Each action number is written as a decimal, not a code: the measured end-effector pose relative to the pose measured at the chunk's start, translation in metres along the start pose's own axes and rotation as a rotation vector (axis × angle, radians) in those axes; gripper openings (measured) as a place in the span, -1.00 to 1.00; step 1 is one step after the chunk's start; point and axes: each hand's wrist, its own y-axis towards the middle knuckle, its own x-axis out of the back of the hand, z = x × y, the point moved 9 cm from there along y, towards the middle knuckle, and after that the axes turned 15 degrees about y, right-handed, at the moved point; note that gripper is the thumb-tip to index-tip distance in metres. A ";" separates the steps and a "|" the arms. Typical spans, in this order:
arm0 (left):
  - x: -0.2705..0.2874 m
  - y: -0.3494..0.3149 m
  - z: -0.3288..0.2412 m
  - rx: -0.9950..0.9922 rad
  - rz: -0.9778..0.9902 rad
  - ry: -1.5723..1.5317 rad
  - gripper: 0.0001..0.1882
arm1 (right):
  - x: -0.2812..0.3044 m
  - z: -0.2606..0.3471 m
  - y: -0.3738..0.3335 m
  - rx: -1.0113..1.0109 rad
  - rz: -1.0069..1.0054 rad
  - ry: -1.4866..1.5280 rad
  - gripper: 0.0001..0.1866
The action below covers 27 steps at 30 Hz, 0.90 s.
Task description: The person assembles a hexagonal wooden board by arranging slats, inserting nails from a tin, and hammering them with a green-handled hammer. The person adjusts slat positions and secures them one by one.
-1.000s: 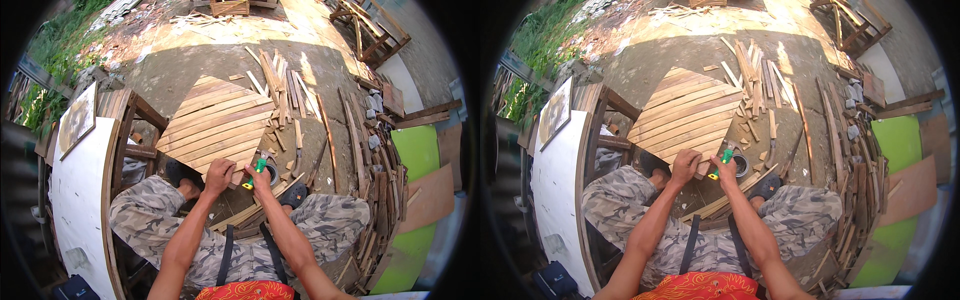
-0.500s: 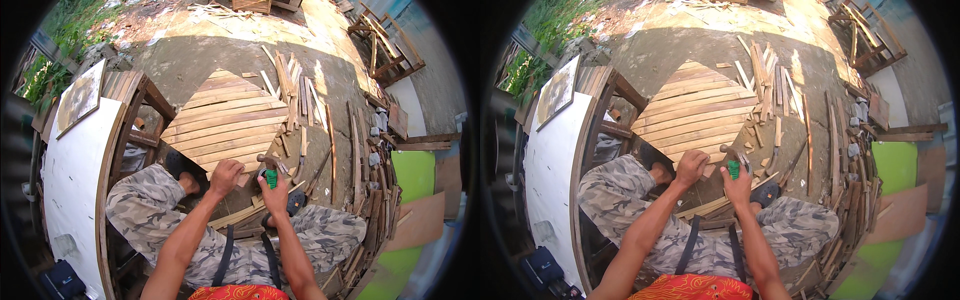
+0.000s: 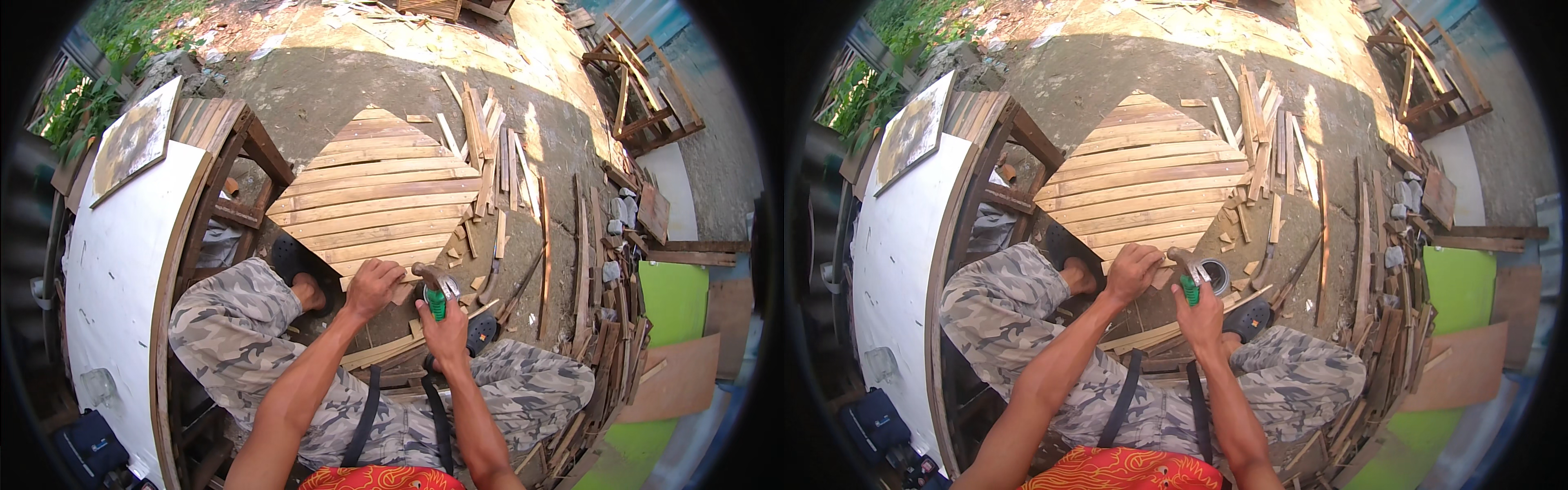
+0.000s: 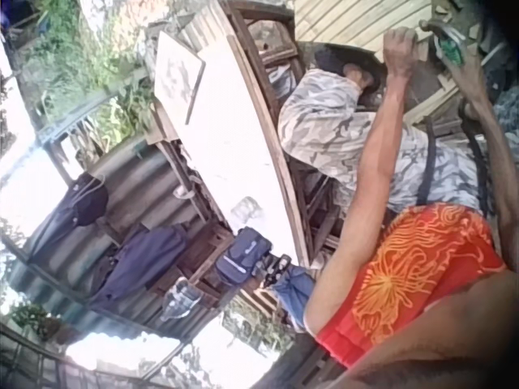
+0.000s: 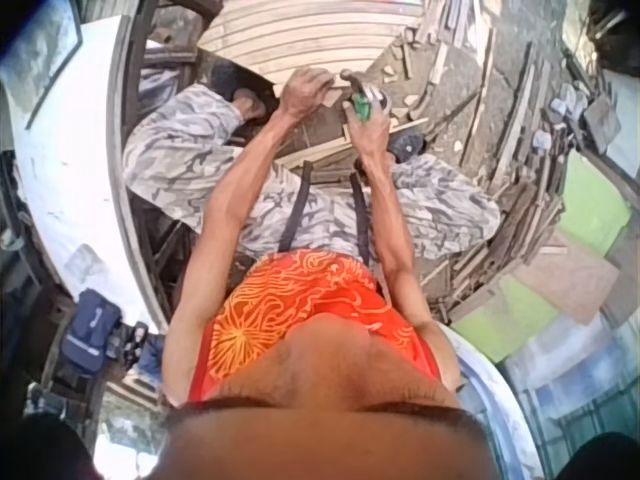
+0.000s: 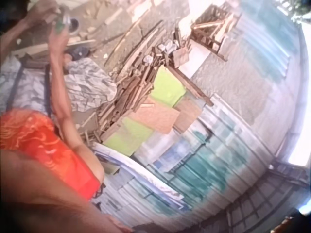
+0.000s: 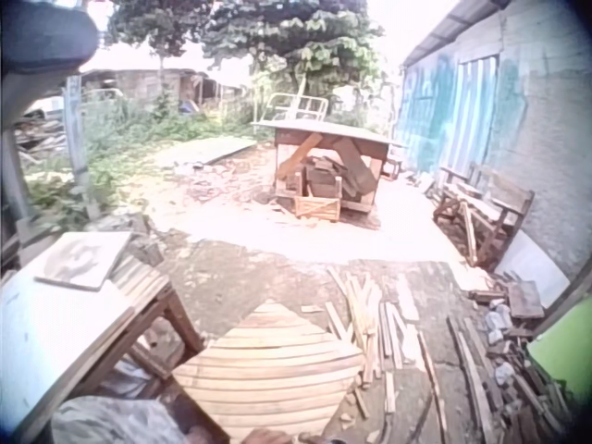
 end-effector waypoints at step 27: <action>0.002 -0.003 -0.002 -0.029 -0.026 0.039 -0.69 | -0.009 0.001 -0.019 0.152 -0.032 -0.023 -0.76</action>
